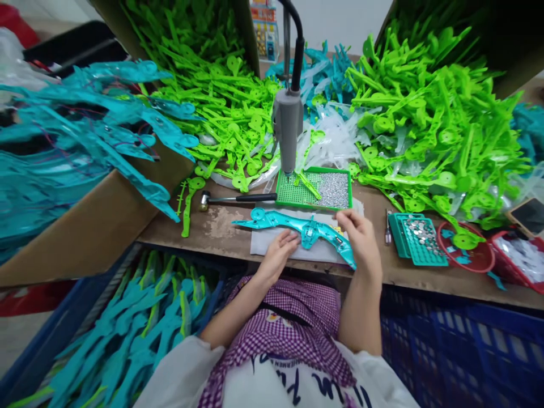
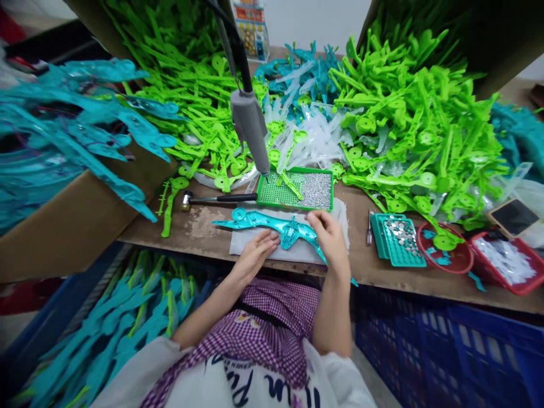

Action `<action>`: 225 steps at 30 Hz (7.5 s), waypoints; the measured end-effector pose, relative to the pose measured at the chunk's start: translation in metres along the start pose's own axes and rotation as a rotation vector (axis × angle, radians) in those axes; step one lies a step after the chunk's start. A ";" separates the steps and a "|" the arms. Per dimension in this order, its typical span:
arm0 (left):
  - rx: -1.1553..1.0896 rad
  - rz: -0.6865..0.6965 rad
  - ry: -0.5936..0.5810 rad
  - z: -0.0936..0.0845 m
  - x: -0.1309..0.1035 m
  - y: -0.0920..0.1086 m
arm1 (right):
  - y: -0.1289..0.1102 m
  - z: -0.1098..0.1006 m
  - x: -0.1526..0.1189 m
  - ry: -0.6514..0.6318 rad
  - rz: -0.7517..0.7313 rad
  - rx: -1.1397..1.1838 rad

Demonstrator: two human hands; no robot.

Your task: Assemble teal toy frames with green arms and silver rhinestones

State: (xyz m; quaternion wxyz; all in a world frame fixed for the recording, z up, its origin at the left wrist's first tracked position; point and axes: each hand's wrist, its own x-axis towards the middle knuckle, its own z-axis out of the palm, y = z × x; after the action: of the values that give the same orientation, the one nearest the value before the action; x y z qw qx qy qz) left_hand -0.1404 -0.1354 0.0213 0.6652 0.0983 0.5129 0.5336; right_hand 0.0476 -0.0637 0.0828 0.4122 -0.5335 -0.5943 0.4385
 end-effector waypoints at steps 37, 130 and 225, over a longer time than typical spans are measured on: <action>0.053 -0.046 -0.151 0.017 0.034 0.000 | 0.017 0.004 -0.063 0.046 -0.365 -0.745; 1.596 0.620 -0.461 0.021 0.048 0.050 | 0.033 0.048 -0.017 -0.264 0.094 -1.002; 1.384 0.581 -0.092 -0.112 -0.003 0.134 | 0.076 0.024 -0.063 -0.071 -0.348 -1.107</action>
State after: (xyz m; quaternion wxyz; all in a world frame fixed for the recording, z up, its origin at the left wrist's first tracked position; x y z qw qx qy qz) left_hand -0.3097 -0.1296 0.0635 0.3048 0.6475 0.6564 0.2387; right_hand 0.0512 -0.1251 0.0019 0.1177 -0.5491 -0.8274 0.0061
